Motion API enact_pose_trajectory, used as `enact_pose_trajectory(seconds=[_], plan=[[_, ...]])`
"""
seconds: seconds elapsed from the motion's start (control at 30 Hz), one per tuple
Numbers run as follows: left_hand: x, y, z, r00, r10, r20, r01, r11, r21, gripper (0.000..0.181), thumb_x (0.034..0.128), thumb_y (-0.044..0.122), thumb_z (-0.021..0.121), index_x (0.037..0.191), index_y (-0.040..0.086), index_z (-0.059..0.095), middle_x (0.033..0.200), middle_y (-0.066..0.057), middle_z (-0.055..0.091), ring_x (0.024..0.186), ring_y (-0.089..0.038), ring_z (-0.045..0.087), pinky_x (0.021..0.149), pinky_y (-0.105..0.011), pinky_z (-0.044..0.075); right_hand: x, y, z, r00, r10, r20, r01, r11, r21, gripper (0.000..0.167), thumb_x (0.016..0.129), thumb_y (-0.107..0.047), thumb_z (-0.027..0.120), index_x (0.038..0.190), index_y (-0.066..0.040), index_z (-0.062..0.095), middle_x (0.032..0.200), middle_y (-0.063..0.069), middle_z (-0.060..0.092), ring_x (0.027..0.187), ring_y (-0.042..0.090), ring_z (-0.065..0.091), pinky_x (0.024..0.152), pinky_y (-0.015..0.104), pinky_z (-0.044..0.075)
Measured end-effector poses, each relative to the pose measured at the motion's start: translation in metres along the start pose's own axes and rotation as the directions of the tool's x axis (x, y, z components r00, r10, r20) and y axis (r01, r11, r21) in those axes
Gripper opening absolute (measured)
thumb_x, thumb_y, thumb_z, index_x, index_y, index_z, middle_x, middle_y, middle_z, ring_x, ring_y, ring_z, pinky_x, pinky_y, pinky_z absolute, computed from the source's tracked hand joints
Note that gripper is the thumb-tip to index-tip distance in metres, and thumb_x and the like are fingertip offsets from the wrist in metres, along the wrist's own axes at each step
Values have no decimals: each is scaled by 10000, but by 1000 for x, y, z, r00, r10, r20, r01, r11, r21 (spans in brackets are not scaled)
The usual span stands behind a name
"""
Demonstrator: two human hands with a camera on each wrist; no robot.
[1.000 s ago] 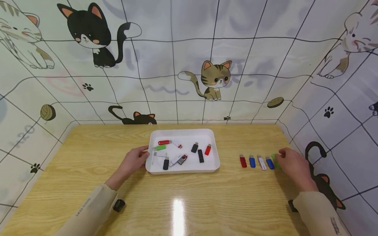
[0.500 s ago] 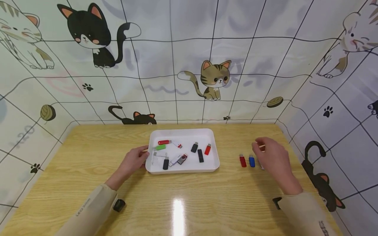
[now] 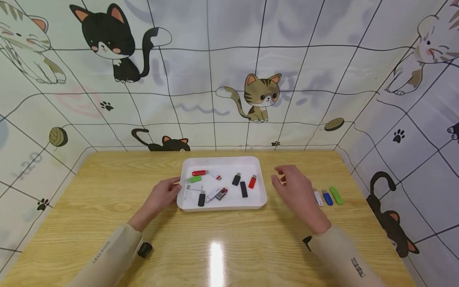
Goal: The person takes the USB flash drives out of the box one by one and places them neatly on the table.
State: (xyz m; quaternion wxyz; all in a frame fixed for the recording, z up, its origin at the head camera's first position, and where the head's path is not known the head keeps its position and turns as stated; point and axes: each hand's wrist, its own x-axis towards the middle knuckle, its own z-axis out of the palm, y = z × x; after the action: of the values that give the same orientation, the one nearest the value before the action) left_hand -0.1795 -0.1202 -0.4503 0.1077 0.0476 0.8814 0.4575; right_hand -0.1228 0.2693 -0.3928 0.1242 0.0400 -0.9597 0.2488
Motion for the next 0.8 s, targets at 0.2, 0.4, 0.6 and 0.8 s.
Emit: enact_pose_trajectory(seconds=[0.2,0.4,0.6,0.8], plan=[[1,0,0,1000,-18,3,18,1000,-7,450,1065,84,540,1497,-36,502,1299,-264,666,1086,-297,694,776,-362,623,8,-16,20,997,16,78,-17,1000,6,343,1007,-184,673,1267,39,652,1130,183,670,960,316,681,818,500,600],[2,-2,1,1000,-29,7,29,999,-15,455,1067,93,546,1504,-25,499,1319,-255,659,1096,-294,691,777,-355,624,14,-25,38,993,0,119,2,1000,-14,332,987,-180,698,1243,31,680,1080,156,679,931,294,680,792,462,606],[3,-3,2,1000,-16,5,17,999,-48,457,1061,80,549,1501,-33,500,1306,-260,664,1065,-289,706,739,-344,628,21,-36,54,983,-43,180,53,997,-52,323,976,-168,711,1235,26,699,1017,125,686,866,240,643,721,390,582],[2,-4,2,1000,-12,6,12,999,-37,456,1061,77,548,1500,-36,499,1301,-260,666,1051,-282,706,735,-341,628,29,-48,68,943,49,328,-6,992,-130,350,975,-207,728,1233,26,687,955,105,652,803,226,574,703,374,543]])
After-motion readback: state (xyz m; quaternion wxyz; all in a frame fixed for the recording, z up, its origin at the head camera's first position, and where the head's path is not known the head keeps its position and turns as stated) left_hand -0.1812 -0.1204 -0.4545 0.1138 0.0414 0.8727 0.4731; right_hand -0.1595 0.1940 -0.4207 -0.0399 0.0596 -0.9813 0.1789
